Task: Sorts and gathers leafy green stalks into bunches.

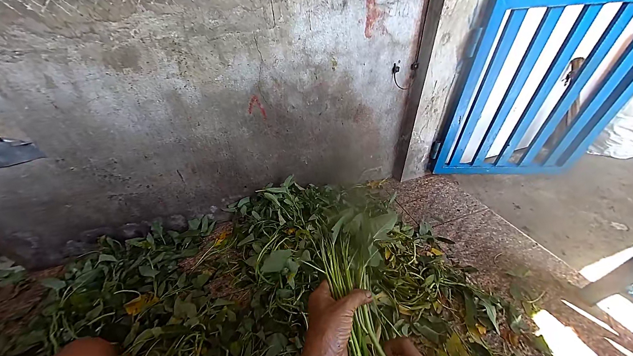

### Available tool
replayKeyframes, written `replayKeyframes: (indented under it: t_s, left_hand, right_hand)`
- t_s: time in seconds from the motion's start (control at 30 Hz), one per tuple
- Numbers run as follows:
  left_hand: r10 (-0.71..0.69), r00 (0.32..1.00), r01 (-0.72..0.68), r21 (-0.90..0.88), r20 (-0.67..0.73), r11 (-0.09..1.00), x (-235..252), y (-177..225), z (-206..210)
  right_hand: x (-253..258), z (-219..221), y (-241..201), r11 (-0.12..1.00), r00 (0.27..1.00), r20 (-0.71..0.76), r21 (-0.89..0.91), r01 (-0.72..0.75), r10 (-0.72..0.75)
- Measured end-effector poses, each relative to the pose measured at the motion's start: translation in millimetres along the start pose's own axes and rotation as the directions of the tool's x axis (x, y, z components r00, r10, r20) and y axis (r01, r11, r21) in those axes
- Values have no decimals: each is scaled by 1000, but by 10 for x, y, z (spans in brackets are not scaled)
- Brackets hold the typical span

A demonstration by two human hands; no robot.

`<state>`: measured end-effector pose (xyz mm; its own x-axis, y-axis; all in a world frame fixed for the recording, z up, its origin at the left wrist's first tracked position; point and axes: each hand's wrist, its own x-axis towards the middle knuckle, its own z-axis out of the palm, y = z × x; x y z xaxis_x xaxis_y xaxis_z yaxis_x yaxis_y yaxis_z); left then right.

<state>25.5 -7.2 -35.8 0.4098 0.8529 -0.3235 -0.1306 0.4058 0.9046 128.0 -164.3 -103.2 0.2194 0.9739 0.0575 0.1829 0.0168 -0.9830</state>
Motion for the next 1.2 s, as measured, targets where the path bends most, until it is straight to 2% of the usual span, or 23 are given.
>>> replayKeyframes:
  t_s: [0.07, 0.17, 0.3, 0.4, 0.47, 0.53, 0.63, 0.77, 0.87, 0.97, 1.07, 1.13, 1.2]
  left_hand:
    - [24, 1000, -24, 31, 1, 999, 10, -24, -9]
    - [38, 999, -37, 45, -5, 998, 8, -22, -16]
    - [62, 998, -61, 53, -20, 997, 23, -37, -3]
    - [88, 995, -85, 62, -49, 994, 16, -49, 24]
    - [100, 993, -96, 61, -67, 994, 12, -64, 48]
    - [104, 993, -101, 47, -64, 994, 3, -80, 66]
    - [39, 999, -39, -21, 8, 999, -17, -27, 70]
    - [-66, 995, 71, -75, 73, 995, -41, 31, 72]
    - [-37, 999, 33, -122, -37, 992, -21, 46, 93]
    - [36, 979, -70, -164, -202, 984, 7, 129, 44]
    - [132, 920, -213, -189, -369, 959, 75, 338, -111]
    - [175, 884, -284, -200, -434, 938, 103, 452, -229]
    - [189, 865, -318, -217, -464, 923, 123, 566, -311]
  right_hand:
    - [33, -88, -15, 990, 989, 133, 115, -84, 68]
    - [46, -169, -20, 992, 981, 180, 89, -91, 73]
    - [9, -129, -3, 994, 999, -16, -98, -38, 36]
    - [-9, -48, 9, 951, 985, -170, -308, -32, -22]
    - [-13, 2, 4, 900, 972, -230, -431, -61, -44]
    - [-15, 27, -1, 878, 967, -253, -469, -98, -28]
    - [-10, 24, 9, 907, 969, -244, -402, -123, 24]
    - [18, -4, 68, 976, 982, -168, -180, -119, 89]
    - [22, 15, 73, 971, 988, -130, -213, -106, 79]
    - [-101, -1, 73, 880, 994, -106, -474, -16, -39]
    - [-324, -92, 164, 817, 994, -42, -574, 55, -97]
    - [-490, -185, 252, 814, 997, -50, -581, 13, -52]
    - [-603, -278, 333, 888, 989, -82, -436, -150, 126]
